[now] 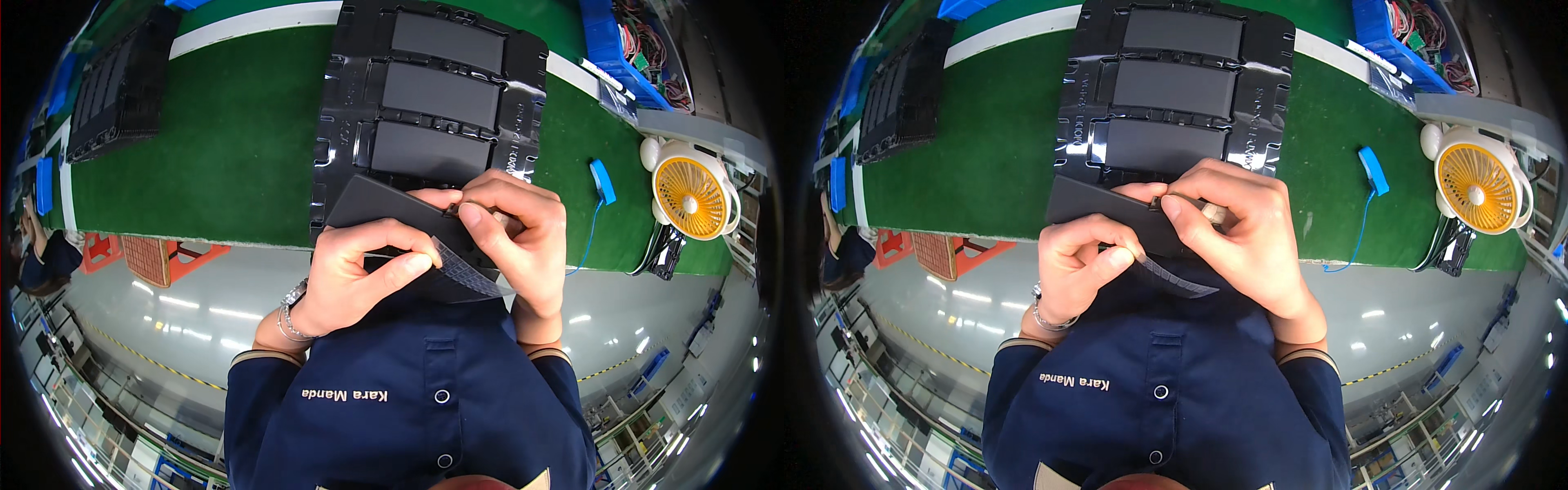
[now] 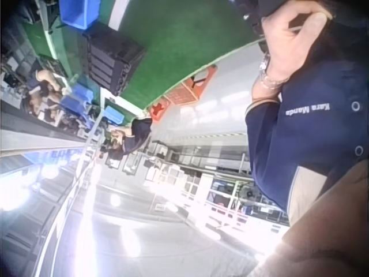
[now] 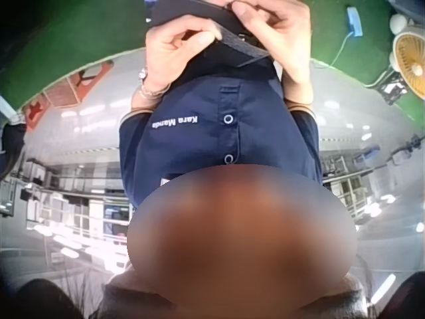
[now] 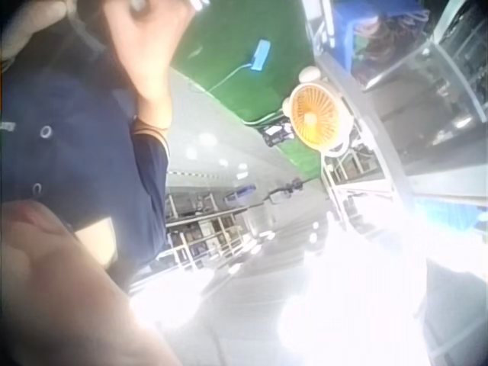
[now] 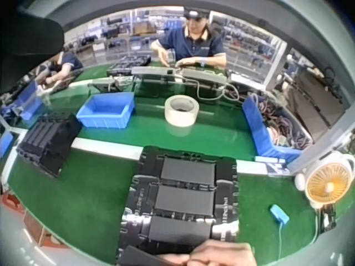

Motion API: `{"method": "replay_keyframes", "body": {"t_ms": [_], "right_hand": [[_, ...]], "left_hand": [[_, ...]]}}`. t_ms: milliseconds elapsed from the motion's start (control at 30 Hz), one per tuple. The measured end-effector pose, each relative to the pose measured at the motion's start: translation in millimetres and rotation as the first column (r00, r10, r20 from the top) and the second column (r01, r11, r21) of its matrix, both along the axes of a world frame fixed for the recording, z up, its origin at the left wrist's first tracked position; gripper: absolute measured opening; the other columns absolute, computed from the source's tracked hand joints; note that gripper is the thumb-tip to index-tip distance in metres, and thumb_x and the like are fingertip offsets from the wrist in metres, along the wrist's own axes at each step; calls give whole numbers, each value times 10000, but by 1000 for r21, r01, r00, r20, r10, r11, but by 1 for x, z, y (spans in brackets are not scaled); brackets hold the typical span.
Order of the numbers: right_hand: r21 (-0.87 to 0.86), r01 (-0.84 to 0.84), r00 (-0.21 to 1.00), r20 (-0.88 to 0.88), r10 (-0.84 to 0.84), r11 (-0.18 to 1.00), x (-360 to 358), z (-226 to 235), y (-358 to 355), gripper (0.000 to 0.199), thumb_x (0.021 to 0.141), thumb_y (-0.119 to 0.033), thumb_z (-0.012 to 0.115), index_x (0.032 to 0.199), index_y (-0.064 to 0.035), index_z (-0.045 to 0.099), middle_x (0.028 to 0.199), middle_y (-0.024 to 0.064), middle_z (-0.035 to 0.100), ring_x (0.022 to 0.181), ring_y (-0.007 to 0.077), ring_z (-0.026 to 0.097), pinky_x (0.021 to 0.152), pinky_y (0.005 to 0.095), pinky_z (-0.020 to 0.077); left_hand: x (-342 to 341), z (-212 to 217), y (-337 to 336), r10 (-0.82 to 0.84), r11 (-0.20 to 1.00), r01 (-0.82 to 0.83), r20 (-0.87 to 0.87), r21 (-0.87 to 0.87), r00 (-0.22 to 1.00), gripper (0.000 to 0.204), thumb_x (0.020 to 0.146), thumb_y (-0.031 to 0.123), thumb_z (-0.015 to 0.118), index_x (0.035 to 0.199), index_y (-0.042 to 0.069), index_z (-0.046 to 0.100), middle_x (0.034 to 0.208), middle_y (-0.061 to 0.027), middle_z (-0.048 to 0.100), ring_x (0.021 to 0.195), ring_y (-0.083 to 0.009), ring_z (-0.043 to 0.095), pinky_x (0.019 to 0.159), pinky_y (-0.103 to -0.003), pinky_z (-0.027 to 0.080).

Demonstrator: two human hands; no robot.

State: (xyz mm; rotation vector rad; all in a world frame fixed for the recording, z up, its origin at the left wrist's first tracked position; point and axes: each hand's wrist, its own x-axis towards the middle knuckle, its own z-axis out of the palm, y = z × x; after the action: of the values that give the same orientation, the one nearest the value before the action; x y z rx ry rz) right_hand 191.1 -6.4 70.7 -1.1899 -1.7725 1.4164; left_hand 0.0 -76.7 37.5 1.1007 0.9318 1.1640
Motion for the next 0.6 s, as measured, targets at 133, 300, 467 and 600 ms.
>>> {"method": "replay_keyframes", "body": {"t_ms": [133, 300, 467, 600], "right_hand": [[-12, -7, 1000, 14, 7, 1000, 1, 2, 1, 94, 824, -51, 671, 816, 42, 667, 722, 69, 632, 609, 129, 575, 558, 262, 433], [-18, -14, 1000, 17, 14, 1000, 1, 1, 1, 93, 821, -51, 673, 804, 39, 660, 714, 68, 625, 606, 130, 570, 556, 267, 431], [-27, -18, 999, 33, 19, 999, 1, 3, 2, 93, 816, -53, 677, 803, 37, 659, 714, 69, 623, 605, 135, 568, 556, 269, 430], [-15, -17, 999, 37, 18, 1000, 1, 3, 1, 85, 810, -48, 678, 802, 35, 660, 712, 70, 622, 601, 139, 567, 553, 268, 429]], "left_hand": [[0, -1, 1, -4, 1000, 5, -41, 27, 999, 60, 869, 46, 665, 897, 4, 699, 1208, -163, 651, 941, -169, 678, 810, -286, 535], [2, 0, 0, 11, 999, -9, -56, 34, 998, 57, 862, 46, 674, 894, 8, 700, 1186, -159, 663, 937, -173, 680, 801, -293, 537], [2, 1, 1, 11, 999, -7, -74, 52, 997, 55, 863, 47, 674, 892, 9, 701, 1155, -161, 675, 945, -188, 683, 799, -296, 536], [2, 0, 2, 14, 996, -5, -96, 94, 995, 56, 862, 48, 676, 891, 6, 699, 1147, -161, 677, 945, -193, 685, 792, -295, 533]]}}
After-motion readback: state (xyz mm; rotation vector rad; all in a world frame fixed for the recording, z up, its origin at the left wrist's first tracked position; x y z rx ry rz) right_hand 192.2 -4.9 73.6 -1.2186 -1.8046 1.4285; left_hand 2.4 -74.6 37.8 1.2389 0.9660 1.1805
